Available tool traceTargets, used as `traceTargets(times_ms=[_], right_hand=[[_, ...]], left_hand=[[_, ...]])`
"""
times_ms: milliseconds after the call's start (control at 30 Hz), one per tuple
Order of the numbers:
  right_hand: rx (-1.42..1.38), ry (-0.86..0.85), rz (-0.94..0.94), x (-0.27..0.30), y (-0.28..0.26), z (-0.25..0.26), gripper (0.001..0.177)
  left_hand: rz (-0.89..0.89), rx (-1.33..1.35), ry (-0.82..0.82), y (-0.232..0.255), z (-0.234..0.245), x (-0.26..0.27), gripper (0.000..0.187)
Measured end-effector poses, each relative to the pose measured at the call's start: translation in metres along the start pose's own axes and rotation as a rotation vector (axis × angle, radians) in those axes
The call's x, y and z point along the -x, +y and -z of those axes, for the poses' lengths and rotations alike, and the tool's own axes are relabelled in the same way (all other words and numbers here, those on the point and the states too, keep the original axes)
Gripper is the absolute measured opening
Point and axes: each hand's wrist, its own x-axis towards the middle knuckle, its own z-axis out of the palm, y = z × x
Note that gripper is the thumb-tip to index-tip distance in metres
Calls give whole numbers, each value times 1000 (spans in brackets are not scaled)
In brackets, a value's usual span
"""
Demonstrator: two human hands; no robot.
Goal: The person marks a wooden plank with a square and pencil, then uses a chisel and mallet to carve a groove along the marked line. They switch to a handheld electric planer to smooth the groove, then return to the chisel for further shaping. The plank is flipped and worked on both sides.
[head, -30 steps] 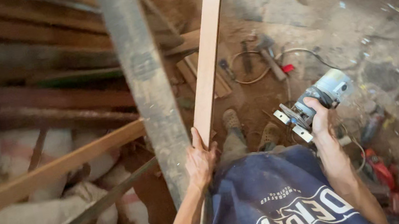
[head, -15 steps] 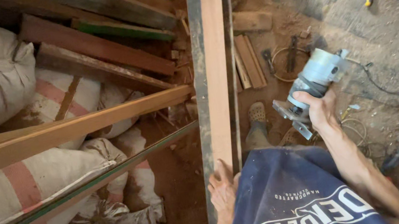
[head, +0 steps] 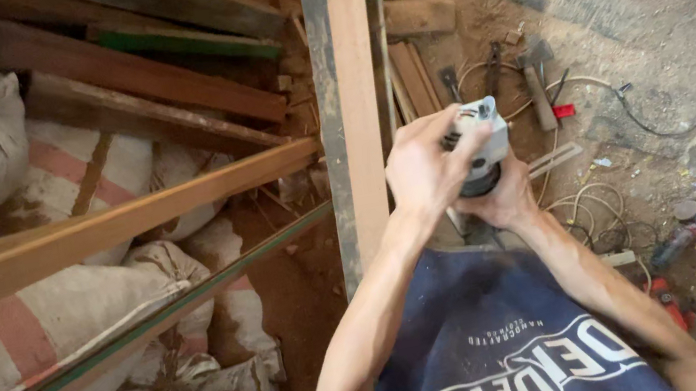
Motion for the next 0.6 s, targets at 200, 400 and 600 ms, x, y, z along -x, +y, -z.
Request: traceTargets(times_ms=[200,400,600], right_hand=[[33,78,-99,13,25,18,102],[31,125,-115,12,42,30,87],[-39,127,-106,5,40,31,83]], left_hand=[[-137,-158,45,23,-45,-17,39],[-159,-72,-5,20,-82,-24,25],[-276,-35,-6,4,-76,-34,24]])
